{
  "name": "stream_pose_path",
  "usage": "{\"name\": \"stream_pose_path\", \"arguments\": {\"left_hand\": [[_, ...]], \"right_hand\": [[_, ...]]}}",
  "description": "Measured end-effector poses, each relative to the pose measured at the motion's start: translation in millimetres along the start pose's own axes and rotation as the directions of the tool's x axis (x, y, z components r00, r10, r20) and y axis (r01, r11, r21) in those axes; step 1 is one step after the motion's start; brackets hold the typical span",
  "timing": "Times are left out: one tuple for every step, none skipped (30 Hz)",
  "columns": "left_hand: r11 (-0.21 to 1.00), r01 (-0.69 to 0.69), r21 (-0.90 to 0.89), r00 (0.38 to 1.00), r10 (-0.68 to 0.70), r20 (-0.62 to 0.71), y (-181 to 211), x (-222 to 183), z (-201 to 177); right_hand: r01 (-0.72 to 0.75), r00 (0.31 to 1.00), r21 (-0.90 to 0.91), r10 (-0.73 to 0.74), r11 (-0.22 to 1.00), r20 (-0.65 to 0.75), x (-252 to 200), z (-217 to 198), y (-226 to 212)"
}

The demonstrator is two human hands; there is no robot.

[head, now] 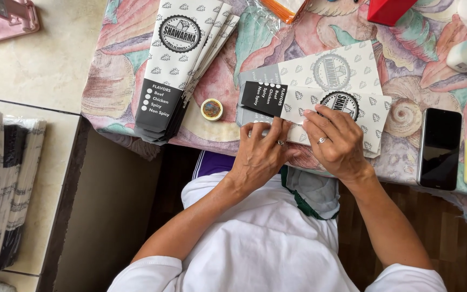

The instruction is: The person prepares paper food wrappers by hand on a table, including folding them along pre-scored lines and applying adhesive from a small container to secure the edges.

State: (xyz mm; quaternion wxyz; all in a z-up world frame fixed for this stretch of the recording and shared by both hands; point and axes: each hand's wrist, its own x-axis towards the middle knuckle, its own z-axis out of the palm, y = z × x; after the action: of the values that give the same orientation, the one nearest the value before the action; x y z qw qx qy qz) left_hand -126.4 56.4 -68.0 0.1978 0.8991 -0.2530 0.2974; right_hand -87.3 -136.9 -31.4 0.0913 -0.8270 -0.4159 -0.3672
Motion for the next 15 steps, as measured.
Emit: {"name": "stream_pose_path", "arguments": {"left_hand": [[1.0, -0.001, -0.002, 1.0, 0.001, 0.002, -1.4, 0.5, -1.4], [1.0, 0.004, -0.024, 0.998, -0.005, -0.055, -3.0, 1.5, -2.7], [0.999, 0.008, -0.046, 0.994, -0.013, -0.111, -4.5, 2.5, -4.1], [0.999, 0.006, -0.046, 0.994, -0.012, -0.111, -12.0, 1.3, -1.0], [0.998, 0.007, -0.055, 0.993, -0.013, -0.115, -19.5, 0.0, 1.9], [0.998, 0.008, -0.063, 0.993, -0.015, -0.119, -27.1, -1.2, 4.9], [0.998, 0.007, -0.063, 0.993, -0.014, -0.119, -34.0, 5.2, -2.7], [0.999, -0.028, -0.033, 0.997, 0.026, -0.074, -41.1, 12.0, -10.4], [0.998, -0.065, -0.004, 0.998, 0.065, -0.027, -48.1, 18.8, -18.1], [0.998, -0.067, -0.003, 0.997, 0.067, -0.027, -53.7, 22.4, -18.1], [0.995, -0.102, 0.003, 0.994, 0.102, 0.038, -59.1, 26.1, -17.9], [0.99, -0.138, 0.007, 0.985, 0.137, 0.103, -64.4, 30.0, -17.7], [0.99, -0.141, 0.007, 0.985, 0.139, 0.103, -67.2, 30.9, -13.7], [0.986, -0.166, 0.013, 0.976, 0.163, 0.143, -69.7, 31.5, -9.9], [0.981, -0.192, 0.018, 0.965, 0.186, 0.183, -72.2, 32.0, -6.0]], "right_hand": [[-0.002, 1.0, -0.001, 0.002, 1.0, 0.001, 0.2, -0.4, -0.1], [-0.019, 1.0, 0.019, 0.019, 1.0, 0.005, 0.7, -0.9, 0.2], [-0.035, 0.999, 0.039, 0.035, 0.999, 0.01, 1.2, -1.5, 0.3], [-0.037, 0.999, 0.038, 0.036, 0.999, 0.01, 0.9, -1.6, 0.4], [-0.052, 0.998, 0.054, 0.051, 0.997, 0.023, 0.7, -1.9, 0.3], [-0.066, 0.997, 0.07, 0.063, 0.995, 0.036, 0.8, -1.9, 0.4], [-0.066, 0.997, 0.069, 0.064, 0.995, 0.035, 0.7, -2.0, 0.3], [-0.075, 0.997, 0.081, 0.072, 0.994, 0.038, 1.1, -1.9, 0.4], [-0.085, 0.996, 0.093, 0.081, 0.992, 0.042, 1.5, -1.8, 0.6], [-0.085, 0.996, 0.092, 0.081, 0.992, 0.041, 1.0, -1.5, 0.6], [-0.098, 0.994, 0.101, 0.093, 0.99, 0.048, 0.5, -1.3, 0.7], [-0.112, 0.993, 0.11, 0.106, 0.988, 0.056, -0.3, -1.2, 0.8], [-0.113, 0.993, 0.108, 0.107, 0.988, 0.055, 1.5, -2.1, 1.2], [-0.124, 0.991, 0.125, 0.117, 0.984, 0.066, 2.9, -3.2, 1.1], [-0.136, 0.989, 0.141, 0.126, 0.981, 0.077, 4.2, -4.3, 1.1]]}}
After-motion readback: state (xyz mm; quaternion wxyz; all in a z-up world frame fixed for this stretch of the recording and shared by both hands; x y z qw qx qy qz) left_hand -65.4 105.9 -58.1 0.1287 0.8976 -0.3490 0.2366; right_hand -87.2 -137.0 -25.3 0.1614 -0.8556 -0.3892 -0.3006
